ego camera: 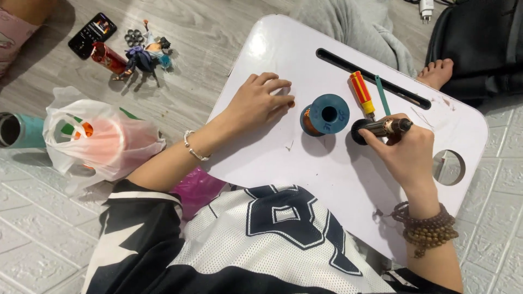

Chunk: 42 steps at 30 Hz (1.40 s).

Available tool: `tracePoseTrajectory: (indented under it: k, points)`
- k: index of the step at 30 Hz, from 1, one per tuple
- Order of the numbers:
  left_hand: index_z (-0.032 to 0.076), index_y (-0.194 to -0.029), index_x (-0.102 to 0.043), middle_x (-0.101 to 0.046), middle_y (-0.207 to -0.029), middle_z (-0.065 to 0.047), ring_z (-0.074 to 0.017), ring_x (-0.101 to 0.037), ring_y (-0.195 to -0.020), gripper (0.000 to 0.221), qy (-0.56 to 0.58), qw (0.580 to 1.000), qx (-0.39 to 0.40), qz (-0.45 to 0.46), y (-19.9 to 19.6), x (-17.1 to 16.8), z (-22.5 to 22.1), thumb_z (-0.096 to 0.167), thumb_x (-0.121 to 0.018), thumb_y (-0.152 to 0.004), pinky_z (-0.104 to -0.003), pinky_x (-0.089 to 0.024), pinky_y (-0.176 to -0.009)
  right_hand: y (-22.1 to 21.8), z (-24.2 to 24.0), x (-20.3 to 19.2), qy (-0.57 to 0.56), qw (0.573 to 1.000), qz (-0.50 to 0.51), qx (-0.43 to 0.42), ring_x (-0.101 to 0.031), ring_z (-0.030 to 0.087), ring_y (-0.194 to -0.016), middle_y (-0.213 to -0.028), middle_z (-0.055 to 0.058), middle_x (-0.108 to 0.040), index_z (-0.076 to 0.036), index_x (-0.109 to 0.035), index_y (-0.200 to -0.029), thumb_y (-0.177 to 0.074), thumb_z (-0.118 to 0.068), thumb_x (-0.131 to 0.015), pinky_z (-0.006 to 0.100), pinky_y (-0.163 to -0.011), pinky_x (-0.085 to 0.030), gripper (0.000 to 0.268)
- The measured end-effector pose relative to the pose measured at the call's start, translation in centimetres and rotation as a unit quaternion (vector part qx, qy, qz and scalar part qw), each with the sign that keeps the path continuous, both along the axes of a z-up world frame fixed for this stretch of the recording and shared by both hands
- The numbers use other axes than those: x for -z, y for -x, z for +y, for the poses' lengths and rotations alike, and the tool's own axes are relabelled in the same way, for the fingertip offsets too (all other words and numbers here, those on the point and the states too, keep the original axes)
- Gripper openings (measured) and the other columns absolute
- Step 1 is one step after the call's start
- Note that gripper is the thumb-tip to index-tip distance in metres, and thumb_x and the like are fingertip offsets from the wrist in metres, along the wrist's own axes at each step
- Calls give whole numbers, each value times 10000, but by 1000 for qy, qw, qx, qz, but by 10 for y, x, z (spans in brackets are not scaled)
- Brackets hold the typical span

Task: Assembling a small electric motor by winding copper wire and using tools to fit components together.

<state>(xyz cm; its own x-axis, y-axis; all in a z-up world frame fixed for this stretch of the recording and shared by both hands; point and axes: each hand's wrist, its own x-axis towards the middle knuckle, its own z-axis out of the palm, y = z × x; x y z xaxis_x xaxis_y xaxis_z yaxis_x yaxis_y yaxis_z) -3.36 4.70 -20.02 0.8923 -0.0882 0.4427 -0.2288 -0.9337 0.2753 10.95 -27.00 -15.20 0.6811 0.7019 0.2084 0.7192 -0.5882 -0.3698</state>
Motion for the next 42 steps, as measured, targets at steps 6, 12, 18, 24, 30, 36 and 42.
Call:
tracePoseTrajectory:
  k: [6,12,18,24,30,36,42]
  points:
    - [183,-1187,-670,-567,-1422,-111,-420,-426,-1367,274,-71,996,7,53,27,-7,-13,363,-550,-1019,-524,-389,-998,0,-5,8,-17,1000,-15,-22,-624,267,-682,-818,91,-674,-18,-627,-1055,-941,-367,-848,384,-648,-488,429]
    - [190,-1385,-615,-457,-1540,-107,-417,-300,-1453,520,-121,990,5,70,45,6,-27,523,-568,-989,-575,-283,-1149,18,1,2,-44,999,9,-18,-623,253,-693,-836,122,-681,24,-628,-1064,-945,-339,-831,365,-648,-475,432]
    - [210,-1471,-497,-328,-1596,-151,-441,-201,-1481,544,-60,986,62,144,34,3,-31,518,-450,-1026,-599,-196,-1178,27,-5,3,-45,998,-36,-26,-602,209,-650,-834,101,-685,28,-671,-1037,-979,-258,-841,339,-658,-485,338]
    - [56,-1578,-164,-355,-1619,-156,-341,-309,-1516,979,90,986,56,131,15,-19,-23,671,-589,-946,-508,-255,-1225,35,-16,7,-56,998,-17,-22,-620,196,-659,-827,91,-691,14,-687,-1043,-951,-256,-841,321,-653,-491,324]
    - [254,-1599,-96,-433,-1540,-135,-368,-586,-1284,1107,78,983,140,92,-39,-23,-50,597,-874,-891,-495,-485,-1022,34,-13,8,-77,997,3,-7,-577,167,-597,-756,66,-653,14,-678,-1007,-971,-195,-838,320,-649,-469,266]
    - [176,-1368,-472,-556,-1192,-162,-299,-624,-1002,629,110,980,164,14,-68,-23,-47,491,-776,-916,-403,-616,-724,30,-16,14,-72,997,3,-6,-573,192,-600,-908,73,-696,5,-680,-963,-944,-228,-836,348,-636,-464,281]
    - [108,-1339,-535,-567,-1162,-135,-299,-649,-1022,561,40,986,126,-99,-44,-96,-26,372,-852,-958,-392,-555,-766,28,-21,19,-78,997,16,2,-535,159,-558,-836,55,-676,-1,-673,-972,-941,-229,-847,316,-601,-454,288]
